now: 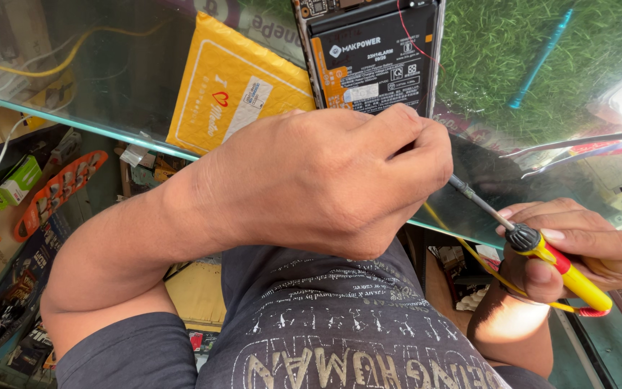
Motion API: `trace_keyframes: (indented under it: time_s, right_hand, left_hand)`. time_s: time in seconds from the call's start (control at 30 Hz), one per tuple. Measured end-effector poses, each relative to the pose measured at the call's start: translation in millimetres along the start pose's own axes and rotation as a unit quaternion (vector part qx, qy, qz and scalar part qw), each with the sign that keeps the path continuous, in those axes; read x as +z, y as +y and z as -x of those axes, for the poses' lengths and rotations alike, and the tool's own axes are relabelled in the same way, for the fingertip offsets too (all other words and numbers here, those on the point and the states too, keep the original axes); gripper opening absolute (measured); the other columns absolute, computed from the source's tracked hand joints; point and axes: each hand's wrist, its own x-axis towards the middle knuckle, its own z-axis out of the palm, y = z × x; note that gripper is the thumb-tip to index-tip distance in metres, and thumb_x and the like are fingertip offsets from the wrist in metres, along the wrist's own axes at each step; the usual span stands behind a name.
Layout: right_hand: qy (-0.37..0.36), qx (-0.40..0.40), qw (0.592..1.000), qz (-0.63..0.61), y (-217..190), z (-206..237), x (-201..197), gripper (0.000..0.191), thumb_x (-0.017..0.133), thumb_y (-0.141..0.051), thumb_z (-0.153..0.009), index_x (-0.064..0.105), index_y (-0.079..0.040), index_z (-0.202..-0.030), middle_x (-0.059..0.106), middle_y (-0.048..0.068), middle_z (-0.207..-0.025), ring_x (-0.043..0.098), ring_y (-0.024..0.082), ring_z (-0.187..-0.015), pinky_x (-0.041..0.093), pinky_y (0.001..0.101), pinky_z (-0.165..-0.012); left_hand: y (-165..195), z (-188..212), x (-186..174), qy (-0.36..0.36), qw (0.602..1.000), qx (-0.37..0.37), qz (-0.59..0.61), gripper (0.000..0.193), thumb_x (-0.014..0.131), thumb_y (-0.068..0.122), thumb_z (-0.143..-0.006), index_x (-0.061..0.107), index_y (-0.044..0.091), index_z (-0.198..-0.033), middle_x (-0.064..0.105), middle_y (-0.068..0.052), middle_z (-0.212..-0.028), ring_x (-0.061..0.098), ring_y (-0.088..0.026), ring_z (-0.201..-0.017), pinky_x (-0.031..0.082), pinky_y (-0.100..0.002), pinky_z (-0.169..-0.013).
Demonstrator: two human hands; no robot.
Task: The person uses a soldering iron to apply heat and solder to a small connector on a disassembled smartphone. They repeatedly touch the tip to the joint while holding the phone steady with the other hand.
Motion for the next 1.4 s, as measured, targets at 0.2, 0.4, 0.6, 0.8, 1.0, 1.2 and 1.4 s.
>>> trace_keyframes:
  time_s: [0.2, 0.4, 0.6, 0.8, 1.0, 1.2, 1.4]
  right_hand:
    - [-0.007, 0.008, 1.0, -0.001, -1, 1, -3, 0.03, 0.077, -0.018, -0.096, 0.061, 0.002, -0.112, 0.069, 0.019, -0.09, 0.072, 0.027, -0.069, 0.066, 0.0519, -0.073]
    - [-0.01, 0.004, 1.0, 0.006, 0, 1, -2, 0.031, 0.077, -0.018, -0.096, 0.061, 0.002, -0.112, 0.069, 0.019, -0.089, 0.072, 0.027, -0.069, 0.066, 0.0518, -0.073]
    - [0.01, -0.001, 1.0, -0.002, 4, 12, -10, 0.033, 0.076, -0.023, -0.098, 0.059, 0.0, -0.116, 0.07, 0.018, -0.084, 0.073, 0.027, -0.07, 0.067, 0.0495, -0.071]
    - [-0.052, 0.001, 0.999, -0.003, 6, 6, -33, 0.036, 0.071, -0.03, -0.099, 0.055, -0.003, -0.118, 0.07, 0.016, -0.092, 0.075, 0.027, -0.078, 0.067, 0.0509, -0.076]
    - [-0.079, -0.004, 0.997, -0.011, 9, 7, -41, 0.036, 0.071, -0.029, -0.098, 0.057, 0.001, -0.113, 0.068, 0.018, -0.09, 0.073, 0.029, -0.079, 0.065, 0.0534, -0.077]
    - [0.046, -0.029, 0.998, -0.031, 13, 14, -13, 0.038, 0.074, -0.032, -0.095, 0.061, -0.002, -0.114, 0.069, 0.015, -0.083, 0.074, 0.025, -0.07, 0.067, 0.0465, -0.068]
    - [-0.092, -0.03, 0.995, -0.001, 3, -13, -22, 0.047, 0.068, -0.045, -0.097, 0.05, -0.002, -0.105, 0.06, 0.013, -0.084, 0.067, 0.025, -0.071, 0.063, 0.0466, -0.068]
  left_hand:
    - [0, -1, 0, 0.001, 1.0, 0.0, -0.004, 0.013, 0.068, 0.011, -0.092, 0.064, 0.001, -0.099, 0.055, -0.006, -0.105, 0.063, -0.017, -0.086, 0.055, -0.03, -0.071]
    - [0, 0, 0, -0.003, 1.0, 0.0, 0.001, 0.013, 0.068, 0.011, -0.093, 0.064, 0.0, -0.1, 0.055, -0.007, -0.106, 0.063, -0.018, -0.088, 0.055, -0.03, -0.072]
    - [-5, 2, -2, -0.008, 1.0, 0.019, -0.016, 0.013, 0.068, 0.007, -0.091, 0.066, -0.001, -0.1, 0.056, -0.005, -0.108, 0.062, -0.016, -0.092, 0.055, -0.029, -0.074]
    - [-11, 3, -12, -0.022, 0.997, 0.06, -0.04, 0.017, 0.068, 0.007, -0.087, 0.07, -0.003, -0.1, 0.058, -0.006, -0.112, 0.06, -0.017, -0.096, 0.055, -0.028, -0.084]
    - [-9, 4, -19, -0.06, 0.997, 0.042, -0.011, 0.023, 0.065, 0.009, -0.089, 0.068, -0.004, -0.108, 0.056, -0.008, -0.117, 0.06, -0.019, -0.103, 0.053, -0.026, -0.09]
    - [-9, 0, -19, -0.072, 0.997, 0.025, 0.027, 0.019, 0.066, 0.008, -0.09, 0.068, -0.004, -0.105, 0.056, -0.007, -0.117, 0.06, -0.019, -0.103, 0.055, -0.028, -0.085]
    - [-7, -2, -19, -0.064, 0.998, 0.012, 0.026, 0.016, 0.069, 0.005, -0.093, 0.069, -0.004, -0.106, 0.058, -0.008, -0.12, 0.062, -0.018, -0.105, 0.055, -0.028, -0.076]
